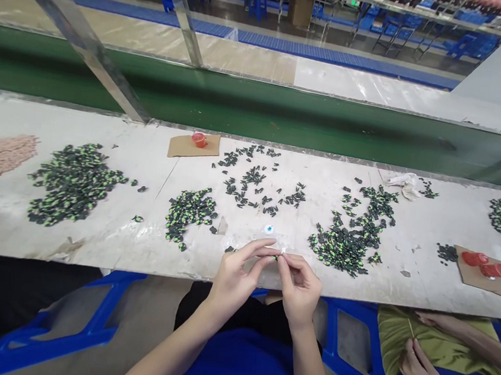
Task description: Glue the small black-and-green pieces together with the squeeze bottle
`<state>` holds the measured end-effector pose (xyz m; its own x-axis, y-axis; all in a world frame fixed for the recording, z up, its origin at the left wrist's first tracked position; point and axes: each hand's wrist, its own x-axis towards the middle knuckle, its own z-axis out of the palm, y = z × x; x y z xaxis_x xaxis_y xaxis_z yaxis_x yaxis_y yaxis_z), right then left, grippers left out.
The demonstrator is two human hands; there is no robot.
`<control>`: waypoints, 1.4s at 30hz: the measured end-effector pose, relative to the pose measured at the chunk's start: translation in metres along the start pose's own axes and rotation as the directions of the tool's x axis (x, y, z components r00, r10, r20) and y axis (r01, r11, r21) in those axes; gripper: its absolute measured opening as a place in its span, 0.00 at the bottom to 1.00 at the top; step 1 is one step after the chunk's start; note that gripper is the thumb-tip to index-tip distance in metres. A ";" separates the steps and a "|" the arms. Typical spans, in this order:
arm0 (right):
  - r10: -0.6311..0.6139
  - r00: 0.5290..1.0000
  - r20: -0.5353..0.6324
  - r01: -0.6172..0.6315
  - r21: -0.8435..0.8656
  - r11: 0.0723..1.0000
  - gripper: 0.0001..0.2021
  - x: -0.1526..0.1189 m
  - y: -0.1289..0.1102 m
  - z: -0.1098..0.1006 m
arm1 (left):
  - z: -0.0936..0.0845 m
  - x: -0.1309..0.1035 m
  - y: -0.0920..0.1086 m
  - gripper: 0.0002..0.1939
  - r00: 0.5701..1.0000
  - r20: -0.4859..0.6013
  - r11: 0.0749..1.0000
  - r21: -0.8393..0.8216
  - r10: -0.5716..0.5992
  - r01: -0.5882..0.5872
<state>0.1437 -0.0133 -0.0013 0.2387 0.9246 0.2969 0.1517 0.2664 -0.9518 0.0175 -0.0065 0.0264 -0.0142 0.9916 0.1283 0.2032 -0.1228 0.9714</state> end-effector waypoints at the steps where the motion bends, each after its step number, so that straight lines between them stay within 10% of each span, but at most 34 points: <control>1: 0.053 0.999 0.011 -0.053 0.030 0.998 0.02 0.000 -0.001 -0.001 | 0.000 0.000 0.000 0.11 1.000 0.009 1.000 0.020 0.024 -0.025; 12: 0.329 0.943 0.049 -0.333 0.181 0.925 0.09 0.005 -0.006 -0.008 | 0.000 0.001 0.005 0.16 0.971 0.066 0.963 0.132 0.229 -0.236; 29: 0.285 0.948 0.143 -0.304 0.138 0.943 0.04 0.011 0.000 -0.009 | 0.008 -0.008 -0.006 0.13 0.966 0.037 0.954 0.149 0.256 -0.259; 36: 0.111 0.984 -0.137 -0.143 -0.251 0.957 0.04 0.028 0.010 -0.046 | -0.048 -0.002 -0.015 0.12 0.962 -0.055 0.884 0.412 0.266 -0.221; 42: -0.222 0.931 -0.288 -0.018 -0.647 0.762 0.08 0.051 0.011 -0.061 | -0.084 0.003 -0.047 0.10 0.953 0.018 0.795 0.548 0.301 -0.261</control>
<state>0.2162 0.0207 0.0080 0.4652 0.7235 0.5100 0.7316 0.0101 -0.6816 -0.0741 -0.0009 -0.0024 0.0649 0.9091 0.4115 0.7017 -0.3347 0.6289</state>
